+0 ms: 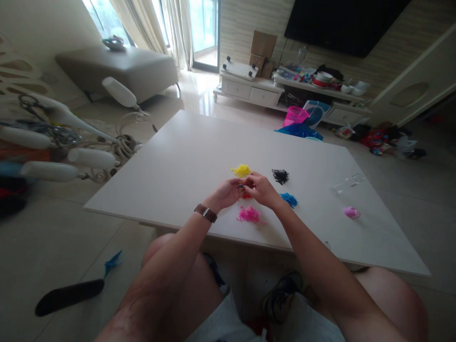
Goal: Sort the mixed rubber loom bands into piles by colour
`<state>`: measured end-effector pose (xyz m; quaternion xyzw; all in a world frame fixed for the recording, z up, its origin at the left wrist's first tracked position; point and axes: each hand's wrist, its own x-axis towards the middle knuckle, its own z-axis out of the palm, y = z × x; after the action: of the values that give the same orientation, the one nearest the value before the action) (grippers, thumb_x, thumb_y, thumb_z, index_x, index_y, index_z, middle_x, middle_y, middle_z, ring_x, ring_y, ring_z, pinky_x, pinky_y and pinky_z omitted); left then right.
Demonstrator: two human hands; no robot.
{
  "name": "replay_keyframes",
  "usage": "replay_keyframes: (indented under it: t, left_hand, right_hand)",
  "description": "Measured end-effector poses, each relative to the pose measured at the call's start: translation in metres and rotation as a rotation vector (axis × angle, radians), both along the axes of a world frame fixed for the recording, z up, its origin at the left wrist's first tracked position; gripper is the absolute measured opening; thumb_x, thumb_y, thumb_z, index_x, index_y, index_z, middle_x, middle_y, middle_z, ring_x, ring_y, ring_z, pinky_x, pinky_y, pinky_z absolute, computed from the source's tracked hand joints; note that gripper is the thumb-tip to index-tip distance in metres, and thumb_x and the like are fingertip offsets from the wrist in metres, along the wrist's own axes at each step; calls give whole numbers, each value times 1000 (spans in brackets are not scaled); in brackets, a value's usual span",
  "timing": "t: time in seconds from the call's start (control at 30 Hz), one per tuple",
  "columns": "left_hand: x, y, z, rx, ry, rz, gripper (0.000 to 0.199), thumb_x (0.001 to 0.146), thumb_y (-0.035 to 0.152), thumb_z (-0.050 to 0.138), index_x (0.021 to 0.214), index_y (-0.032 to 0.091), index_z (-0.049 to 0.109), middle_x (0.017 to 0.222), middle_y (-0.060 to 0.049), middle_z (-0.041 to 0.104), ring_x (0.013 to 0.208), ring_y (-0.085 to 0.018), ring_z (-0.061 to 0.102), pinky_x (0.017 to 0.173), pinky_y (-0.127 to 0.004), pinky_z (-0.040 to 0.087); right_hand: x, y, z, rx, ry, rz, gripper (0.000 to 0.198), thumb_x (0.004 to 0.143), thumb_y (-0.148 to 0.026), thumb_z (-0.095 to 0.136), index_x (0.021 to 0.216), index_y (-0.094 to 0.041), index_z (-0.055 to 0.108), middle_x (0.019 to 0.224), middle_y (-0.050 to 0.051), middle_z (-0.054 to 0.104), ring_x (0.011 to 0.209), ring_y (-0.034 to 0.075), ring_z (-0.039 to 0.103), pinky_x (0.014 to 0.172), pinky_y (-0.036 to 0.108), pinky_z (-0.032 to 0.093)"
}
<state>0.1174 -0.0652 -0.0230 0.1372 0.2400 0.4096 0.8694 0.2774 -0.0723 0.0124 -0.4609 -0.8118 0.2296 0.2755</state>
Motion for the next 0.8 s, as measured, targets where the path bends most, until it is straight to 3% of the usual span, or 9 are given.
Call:
replay_keyframes:
  t: [0.13, 0.27, 0.33, 0.43, 0.63, 0.8]
  left_hand:
    - [-1, 1, 1, -49, 26, 0, 25, 91, 6, 45, 99, 1, 69, 94, -20, 74, 87, -21, 73, 85, -29, 58]
    - [-4, 2, 3, -107, 54, 39, 30, 90, 6, 46, 110, -4, 66, 107, -26, 72, 102, -25, 72, 88, -29, 59]
    - [-5, 3, 3, -113, 61, 43, 33, 89, 6, 46, 114, -4, 64, 108, -26, 71, 105, -26, 72, 88, -28, 59]
    - [-5, 3, 4, -105, 65, 47, 35, 89, 6, 47, 119, -4, 63, 110, -26, 72, 105, -26, 72, 89, -29, 60]
    - [-4, 3, 3, -107, 96, 61, 37, 89, 5, 49, 122, -1, 63, 110, -25, 72, 106, -26, 72, 88, -30, 61]
    - [-4, 4, 5, -121, 110, 83, 31, 88, 3, 49, 112, 0, 68, 106, -23, 74, 102, -25, 74, 85, -28, 62]
  right_hand:
    - [29, -6, 4, 13, 35, -112, 5, 81, -18, 60, 79, -18, 65, 75, 2, 66, 69, 15, 61, 66, 27, 48]
    - [96, -14, -1, 17, -3, -372, 10, 79, -28, 64, 77, -19, 68, 72, 2, 70, 66, 17, 64, 66, 29, 49]
    - [130, -19, -5, -34, -60, -466, 13, 76, -31, 66, 75, -19, 70, 70, 3, 71, 65, 17, 64, 65, 29, 49]
    - [163, -25, -12, -144, -135, -492, 16, 74, -34, 68, 74, -19, 72, 71, 4, 73, 66, 19, 65, 65, 30, 49]
    - [181, -28, -16, -200, -175, -518, 15, 73, -32, 70, 77, -19, 77, 76, 5, 77, 75, 21, 70, 73, 31, 51]
    - [187, -26, -16, -205, -127, -538, 19, 72, -36, 72, 78, -19, 78, 75, 6, 77, 73, 22, 70, 71, 32, 51]
